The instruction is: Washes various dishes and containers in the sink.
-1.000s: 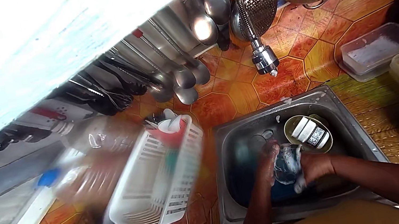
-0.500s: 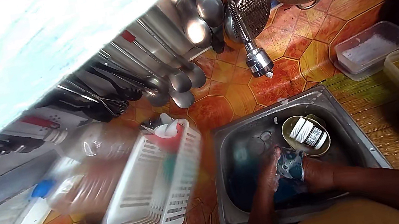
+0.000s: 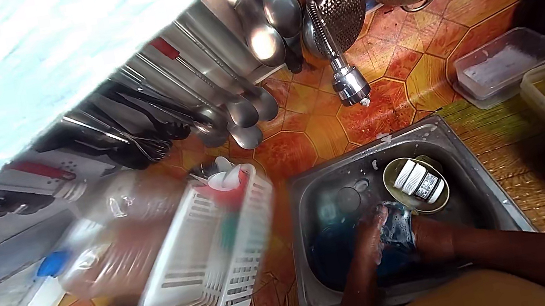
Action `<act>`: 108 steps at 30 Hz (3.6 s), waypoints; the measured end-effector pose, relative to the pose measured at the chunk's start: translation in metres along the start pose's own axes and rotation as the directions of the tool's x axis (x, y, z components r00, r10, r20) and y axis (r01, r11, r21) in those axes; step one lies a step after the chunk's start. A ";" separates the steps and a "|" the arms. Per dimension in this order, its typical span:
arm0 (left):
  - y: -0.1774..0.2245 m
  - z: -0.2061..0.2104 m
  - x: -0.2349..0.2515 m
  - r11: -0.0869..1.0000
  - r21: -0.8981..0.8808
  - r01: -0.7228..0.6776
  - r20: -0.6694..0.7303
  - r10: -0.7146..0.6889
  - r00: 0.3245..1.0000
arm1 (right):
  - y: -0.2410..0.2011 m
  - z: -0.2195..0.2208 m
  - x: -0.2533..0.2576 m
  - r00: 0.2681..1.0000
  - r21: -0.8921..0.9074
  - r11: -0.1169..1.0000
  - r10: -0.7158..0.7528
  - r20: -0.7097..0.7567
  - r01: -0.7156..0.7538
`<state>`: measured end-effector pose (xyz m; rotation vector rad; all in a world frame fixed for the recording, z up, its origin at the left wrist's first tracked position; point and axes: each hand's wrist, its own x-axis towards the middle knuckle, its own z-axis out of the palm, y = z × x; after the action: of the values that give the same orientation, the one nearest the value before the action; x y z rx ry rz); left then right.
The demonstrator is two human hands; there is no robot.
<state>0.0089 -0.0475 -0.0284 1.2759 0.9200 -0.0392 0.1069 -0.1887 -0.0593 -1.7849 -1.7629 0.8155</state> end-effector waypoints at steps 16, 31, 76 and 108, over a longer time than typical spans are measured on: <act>0.013 -0.009 0.003 0.697 0.660 -0.280 -0.113 0.461 0.880 | 0.008 -0.080 0.035 0.950 0.064 0.960 0.280 -0.142 -0.273; 0.003 0.004 -0.002 0.649 0.756 -0.089 -0.086 0.233 0.969 | 0.043 -0.099 0.011 0.678 0.291 0.919 0.392 -0.622 -0.265; 0.014 0.080 0.047 0.768 0.640 -0.007 0.053 -0.035 0.998 | 0.048 -0.061 -0.059 0.651 0.351 0.875 0.482 -0.587 -0.332; 0.061 0.071 -0.011 0.868 -0.431 -0.247 -0.039 0.255 0.966 | -0.013 -0.088 -0.023 0.557 0.813 0.441 0.593 -0.582 0.380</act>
<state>0.0727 -0.0906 0.0264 0.9641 0.6877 0.3428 0.1615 -0.2061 0.0127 -1.1217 -0.2963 0.5696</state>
